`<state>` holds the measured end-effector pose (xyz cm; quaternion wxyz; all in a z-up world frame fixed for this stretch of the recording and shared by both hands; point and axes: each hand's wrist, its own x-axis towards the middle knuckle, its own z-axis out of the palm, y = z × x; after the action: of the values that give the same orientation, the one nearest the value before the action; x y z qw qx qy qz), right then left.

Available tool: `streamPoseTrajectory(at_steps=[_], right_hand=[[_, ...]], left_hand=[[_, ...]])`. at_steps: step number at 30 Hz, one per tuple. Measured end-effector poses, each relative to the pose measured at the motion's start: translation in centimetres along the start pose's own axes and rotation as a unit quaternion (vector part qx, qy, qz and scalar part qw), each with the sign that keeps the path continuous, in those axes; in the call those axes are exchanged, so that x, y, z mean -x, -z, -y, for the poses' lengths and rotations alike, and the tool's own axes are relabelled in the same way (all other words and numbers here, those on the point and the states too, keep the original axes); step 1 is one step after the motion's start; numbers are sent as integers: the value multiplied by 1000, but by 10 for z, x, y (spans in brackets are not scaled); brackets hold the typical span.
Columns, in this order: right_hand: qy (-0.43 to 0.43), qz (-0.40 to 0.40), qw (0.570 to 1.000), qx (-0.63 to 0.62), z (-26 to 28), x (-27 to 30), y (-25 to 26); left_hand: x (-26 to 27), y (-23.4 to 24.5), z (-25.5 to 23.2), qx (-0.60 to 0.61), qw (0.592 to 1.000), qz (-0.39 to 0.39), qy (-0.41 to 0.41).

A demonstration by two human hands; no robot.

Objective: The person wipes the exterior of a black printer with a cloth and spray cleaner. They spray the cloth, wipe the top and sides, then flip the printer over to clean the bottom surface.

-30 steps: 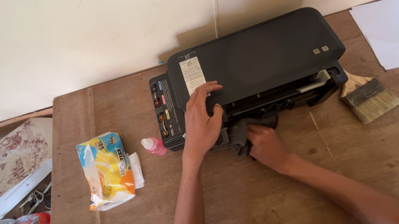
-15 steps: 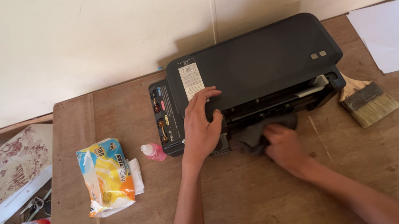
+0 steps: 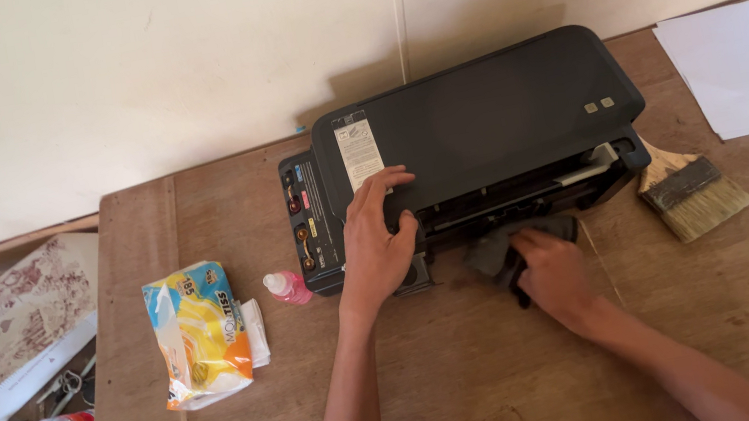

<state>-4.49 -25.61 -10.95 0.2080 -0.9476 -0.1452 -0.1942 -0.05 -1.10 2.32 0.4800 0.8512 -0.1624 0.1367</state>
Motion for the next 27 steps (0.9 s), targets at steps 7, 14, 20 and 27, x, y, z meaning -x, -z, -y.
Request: streamPoseTrajectory(at_steps=[7,14,20,27], right_hand=[[10,23,999,-41,24,-2,-17],[27,12,991,-133,51,-14,-13],[-196,-88,917,-337,53,-12,37],[-46,-28,937,-345,79,-15,9]], left_hand=[[1,-4,2,-13,1000,-9,0],[0,-2,-1,-4,1000,2,7],[1,-3,2,-10,1000,-4,-2],[1,0,-1,1,1000,-12,-13]])
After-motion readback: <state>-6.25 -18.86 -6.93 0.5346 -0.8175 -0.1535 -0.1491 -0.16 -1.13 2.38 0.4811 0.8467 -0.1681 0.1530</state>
